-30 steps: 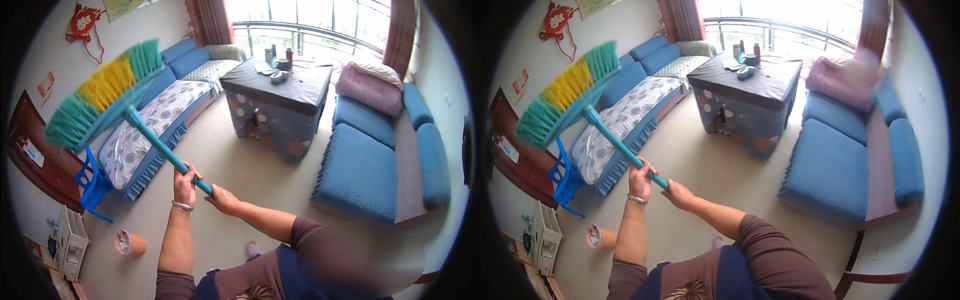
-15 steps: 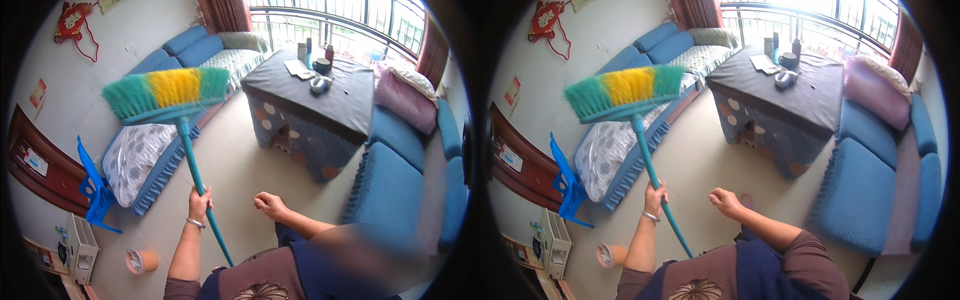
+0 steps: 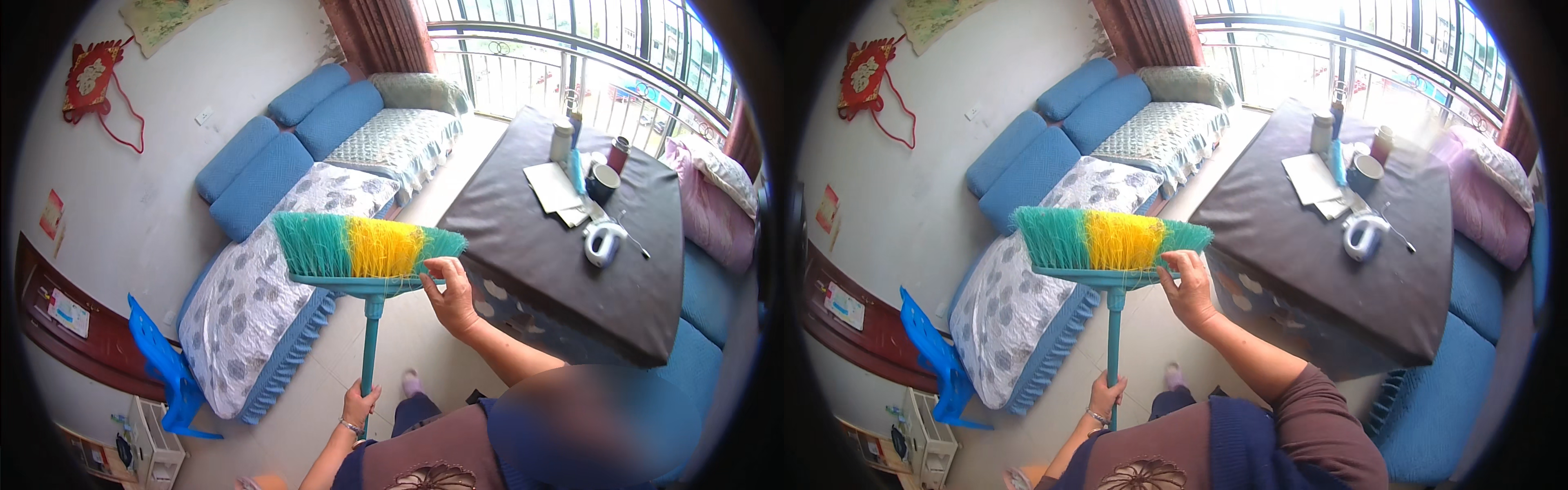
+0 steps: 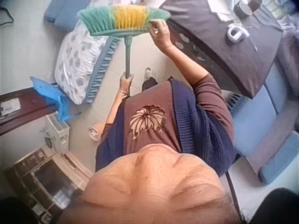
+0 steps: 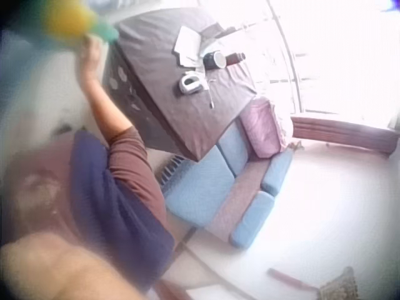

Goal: The person sweeps a tiled floor with a long-handled broom, moving debris into a dustpan. They then brush the broom bristles against a balcony railing to remove trapped debris.

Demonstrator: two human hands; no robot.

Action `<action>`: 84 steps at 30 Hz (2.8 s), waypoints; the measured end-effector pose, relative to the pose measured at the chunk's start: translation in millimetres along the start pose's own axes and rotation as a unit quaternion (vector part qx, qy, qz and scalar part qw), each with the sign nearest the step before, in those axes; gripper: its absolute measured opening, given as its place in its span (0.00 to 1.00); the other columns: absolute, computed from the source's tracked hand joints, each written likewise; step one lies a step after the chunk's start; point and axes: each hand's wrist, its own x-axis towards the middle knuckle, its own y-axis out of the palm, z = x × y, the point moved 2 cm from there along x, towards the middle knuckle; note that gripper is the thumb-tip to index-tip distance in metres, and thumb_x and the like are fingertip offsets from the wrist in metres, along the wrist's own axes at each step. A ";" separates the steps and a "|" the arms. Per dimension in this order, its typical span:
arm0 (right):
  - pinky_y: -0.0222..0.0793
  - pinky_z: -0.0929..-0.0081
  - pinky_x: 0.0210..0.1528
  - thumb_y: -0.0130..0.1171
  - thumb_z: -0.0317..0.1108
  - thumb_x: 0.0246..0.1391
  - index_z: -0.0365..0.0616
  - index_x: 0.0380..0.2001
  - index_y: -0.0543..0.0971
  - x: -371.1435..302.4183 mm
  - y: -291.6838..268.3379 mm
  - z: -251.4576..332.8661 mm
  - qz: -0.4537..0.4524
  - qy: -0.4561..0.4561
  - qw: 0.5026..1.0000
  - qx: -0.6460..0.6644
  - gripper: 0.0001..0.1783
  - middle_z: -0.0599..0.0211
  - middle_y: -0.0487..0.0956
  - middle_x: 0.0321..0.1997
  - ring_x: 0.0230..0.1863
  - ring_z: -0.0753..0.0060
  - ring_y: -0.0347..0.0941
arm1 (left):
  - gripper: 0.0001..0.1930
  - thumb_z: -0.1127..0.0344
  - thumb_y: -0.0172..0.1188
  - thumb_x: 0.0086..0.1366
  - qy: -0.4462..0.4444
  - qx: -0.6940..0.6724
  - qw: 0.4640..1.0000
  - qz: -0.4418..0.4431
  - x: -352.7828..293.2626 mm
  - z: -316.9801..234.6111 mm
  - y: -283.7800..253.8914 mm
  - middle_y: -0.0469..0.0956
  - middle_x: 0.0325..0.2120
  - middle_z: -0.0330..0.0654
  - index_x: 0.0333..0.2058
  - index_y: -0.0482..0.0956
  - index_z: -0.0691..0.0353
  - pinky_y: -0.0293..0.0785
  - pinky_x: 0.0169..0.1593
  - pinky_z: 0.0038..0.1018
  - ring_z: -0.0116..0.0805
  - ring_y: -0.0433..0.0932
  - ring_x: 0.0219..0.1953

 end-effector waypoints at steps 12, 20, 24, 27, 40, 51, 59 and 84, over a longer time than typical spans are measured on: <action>0.69 0.79 0.32 0.58 0.28 0.51 0.40 0.35 0.73 142.3 171.5 -131.1 0.040 0.149 0.988 -0.007 0.08 0.64 0.74 0.30 0.29 0.75 0.72 | 0.14 0.58 0.55 0.62 0.131 0.096 0.977 0.139 338.9 -200.5 -47.8 0.66 0.11 0.33 0.27 0.66 0.62 0.61 0.13 0.21 0.22 0.66 0.10; 0.69 0.82 0.32 0.55 0.30 0.54 0.37 0.34 0.74 248.6 188.8 -249.8 -0.054 0.209 0.976 -0.021 0.08 0.67 0.74 0.29 0.29 0.81 0.70 | 0.15 0.55 0.52 0.64 0.124 0.066 0.956 0.257 534.8 -327.9 36.0 0.64 0.11 0.32 0.26 0.64 0.59 0.58 0.12 0.19 0.20 0.62 0.09; 0.68 0.81 0.32 0.54 0.31 0.55 0.38 0.34 0.75 320.9 190.1 -322.7 -0.134 0.212 0.968 -0.007 0.07 0.65 0.75 0.30 0.27 0.79 0.70 | 0.13 0.56 0.52 0.64 0.116 0.067 0.941 0.311 623.9 -392.9 99.1 0.64 0.12 0.31 0.29 0.65 0.58 0.57 0.12 0.17 0.19 0.61 0.10; 0.68 0.80 0.31 0.55 0.31 0.54 0.39 0.34 0.75 380.1 176.1 -357.0 -0.154 0.218 0.963 -0.033 0.07 0.64 0.75 0.30 0.26 0.77 0.70 | 0.12 0.57 0.52 0.64 0.115 0.103 0.934 0.323 681.3 -441.9 138.0 0.64 0.13 0.32 0.30 0.65 0.58 0.57 0.13 0.17 0.20 0.61 0.10; 0.68 0.79 0.31 0.56 0.32 0.54 0.39 0.33 0.75 639.5 128.1 -547.7 -0.152 0.185 0.960 -0.146 0.08 0.64 0.75 0.27 0.26 0.77 0.69 | 0.10 0.61 0.52 0.64 0.179 0.055 0.902 0.388 939.6 -588.3 350.3 0.64 0.12 0.32 0.28 0.65 0.58 0.56 0.12 0.17 0.19 0.60 0.09; 0.68 0.82 0.31 0.54 0.33 0.55 0.38 0.32 0.76 794.7 13.7 -690.9 -0.175 0.244 0.934 -0.191 0.08 0.67 0.75 0.25 0.26 0.80 0.70 | 0.08 0.63 0.53 0.63 0.263 0.047 0.888 0.375 1102.7 -709.1 572.5 0.66 0.14 0.32 0.29 0.66 0.59 0.56 0.12 0.16 0.17 0.60 0.09; 0.67 0.83 0.29 0.54 0.33 0.55 0.38 0.32 0.76 900.2 -127.1 -813.6 -0.181 0.206 0.942 -0.192 0.09 0.68 0.74 0.24 0.25 0.81 0.69 | 0.10 0.61 0.54 0.63 0.267 0.028 0.884 0.383 1183.3 -779.7 776.3 0.65 0.13 0.32 0.30 0.66 0.60 0.55 0.10 0.16 0.17 0.61 0.09; 0.67 0.83 0.36 0.52 0.31 0.57 0.39 0.36 0.73 1288.7 -496.2 -1014.6 -0.446 -0.039 0.873 -0.193 0.07 0.71 0.73 0.30 0.32 0.84 0.68 | 0.12 0.60 0.55 0.61 0.336 0.198 0.862 0.324 1329.4 -949.8 1116.2 0.73 0.19 0.45 0.36 0.70 0.64 0.67 0.26 0.31 0.36 0.72 0.21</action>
